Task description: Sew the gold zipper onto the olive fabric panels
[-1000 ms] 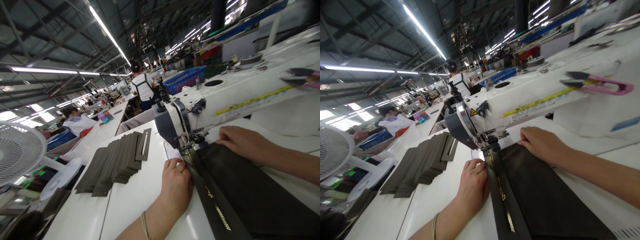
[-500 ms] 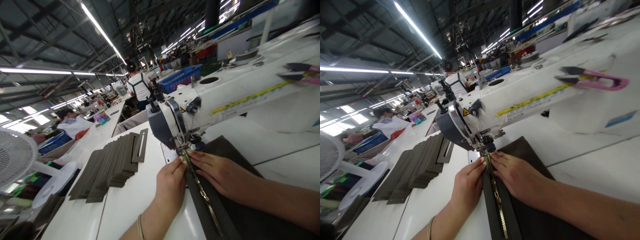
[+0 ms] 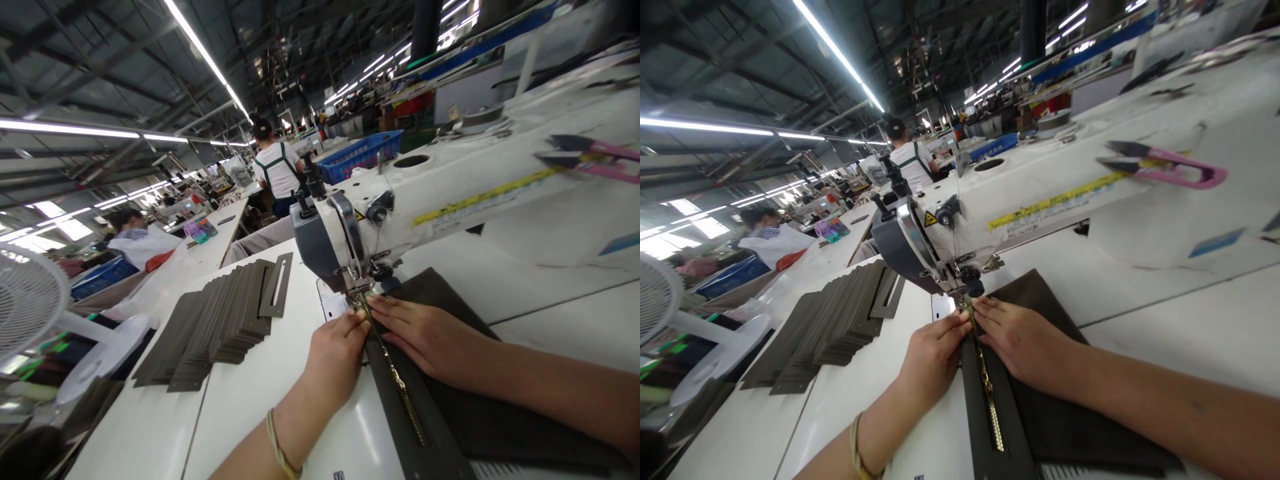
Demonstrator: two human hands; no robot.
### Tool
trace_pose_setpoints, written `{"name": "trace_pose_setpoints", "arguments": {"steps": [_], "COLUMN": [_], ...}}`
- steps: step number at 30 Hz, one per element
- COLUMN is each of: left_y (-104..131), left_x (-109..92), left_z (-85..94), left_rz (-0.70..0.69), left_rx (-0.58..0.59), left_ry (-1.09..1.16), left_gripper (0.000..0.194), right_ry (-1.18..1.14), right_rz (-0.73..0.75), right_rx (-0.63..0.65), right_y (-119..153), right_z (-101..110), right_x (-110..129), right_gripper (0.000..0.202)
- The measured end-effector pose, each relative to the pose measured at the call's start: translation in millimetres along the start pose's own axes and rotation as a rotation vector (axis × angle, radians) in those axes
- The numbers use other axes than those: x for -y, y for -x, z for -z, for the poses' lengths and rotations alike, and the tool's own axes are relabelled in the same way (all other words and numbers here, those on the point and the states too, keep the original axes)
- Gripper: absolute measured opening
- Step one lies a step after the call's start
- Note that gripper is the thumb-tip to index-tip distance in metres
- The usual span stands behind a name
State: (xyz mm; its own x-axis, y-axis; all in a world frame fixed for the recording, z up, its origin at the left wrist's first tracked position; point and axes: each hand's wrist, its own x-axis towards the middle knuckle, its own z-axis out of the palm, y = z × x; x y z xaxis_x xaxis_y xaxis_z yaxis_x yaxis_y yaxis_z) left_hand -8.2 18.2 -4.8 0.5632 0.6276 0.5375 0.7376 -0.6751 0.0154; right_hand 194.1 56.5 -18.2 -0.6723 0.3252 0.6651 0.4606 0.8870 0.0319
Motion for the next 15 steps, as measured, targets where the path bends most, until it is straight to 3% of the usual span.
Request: {"name": "trace_pose_setpoints", "arguments": {"steps": [10,15], "left_y": [-2.2,-4.8], "left_x": [-0.3,3.9], "left_z": [-3.0,-4.2], "left_rz": [0.095,0.137], "left_rx": [0.088,0.126], "left_ry": [-0.023,-0.034], "left_gripper": [0.021,0.02], "right_ry": [-0.045,-0.136], "right_rz": [0.042,0.041], "right_rx": [-0.015,0.003], "right_y": [4.4,-3.3], "right_z": [-13.9,-6.7], "right_x": [-15.8,-20.2], "right_gripper": [0.034,0.033]}}
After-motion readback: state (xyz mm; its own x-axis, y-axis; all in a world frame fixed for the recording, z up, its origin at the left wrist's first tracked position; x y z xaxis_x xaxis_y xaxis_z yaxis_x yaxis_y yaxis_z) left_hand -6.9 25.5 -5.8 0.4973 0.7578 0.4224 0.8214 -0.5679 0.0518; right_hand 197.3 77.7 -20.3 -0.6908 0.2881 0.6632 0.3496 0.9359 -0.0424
